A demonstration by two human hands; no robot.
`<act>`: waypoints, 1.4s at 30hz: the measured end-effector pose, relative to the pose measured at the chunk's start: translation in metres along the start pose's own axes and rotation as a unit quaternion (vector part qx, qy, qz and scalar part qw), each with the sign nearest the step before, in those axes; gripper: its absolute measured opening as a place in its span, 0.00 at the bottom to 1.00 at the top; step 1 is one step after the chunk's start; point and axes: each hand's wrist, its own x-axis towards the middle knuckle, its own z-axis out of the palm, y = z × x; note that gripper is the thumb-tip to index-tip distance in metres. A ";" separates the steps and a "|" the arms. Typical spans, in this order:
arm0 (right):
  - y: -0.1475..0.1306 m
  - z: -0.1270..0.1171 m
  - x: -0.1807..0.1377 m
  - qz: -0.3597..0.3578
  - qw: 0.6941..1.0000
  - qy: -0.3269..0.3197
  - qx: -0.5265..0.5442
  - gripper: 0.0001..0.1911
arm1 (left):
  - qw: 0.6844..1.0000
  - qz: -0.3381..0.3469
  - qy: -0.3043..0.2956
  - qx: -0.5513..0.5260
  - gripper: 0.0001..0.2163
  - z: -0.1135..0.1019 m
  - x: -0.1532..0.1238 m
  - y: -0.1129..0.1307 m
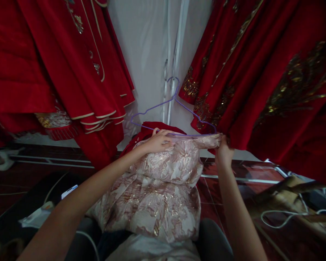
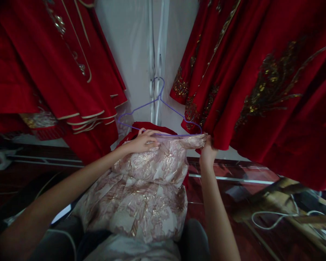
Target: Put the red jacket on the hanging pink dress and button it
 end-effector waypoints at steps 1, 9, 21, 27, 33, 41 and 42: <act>0.000 -0.002 0.002 -0.001 1.000 0.003 0.006 0.18 | 1.000 0.001 -0.002 -0.003 0.13 0.000 0.000 0.000; 0.000 -0.010 0.009 0.007 1.000 0.026 0.013 0.20 | 1.000 0.002 -0.001 0.009 0.12 -0.005 -0.004 -0.001; -0.010 -0.007 0.010 -0.008 1.000 0.018 -0.010 0.27 | 1.000 0.005 0.008 0.017 0.12 -0.009 -0.007 0.005; -0.003 -0.013 0.014 -0.041 0.997 0.046 -0.051 0.31 | 1.000 0.001 0.021 0.017 0.12 -0.005 -0.005 -0.001; -0.002 -0.009 0.018 -0.021 0.997 0.030 -0.073 0.31 | 1.000 -0.009 0.016 0.009 0.11 -0.005 -0.006 -0.003; -0.016 0.006 0.035 -0.103 0.981 0.010 -0.167 0.26 | 1.000 -0.010 0.003 -0.023 0.12 -0.005 -0.002 -0.001; -0.021 0.009 0.036 -0.124 0.977 -0.017 -0.174 0.23 | 1.000 -0.010 0.000 -0.027 0.13 -0.004 0.000 0.001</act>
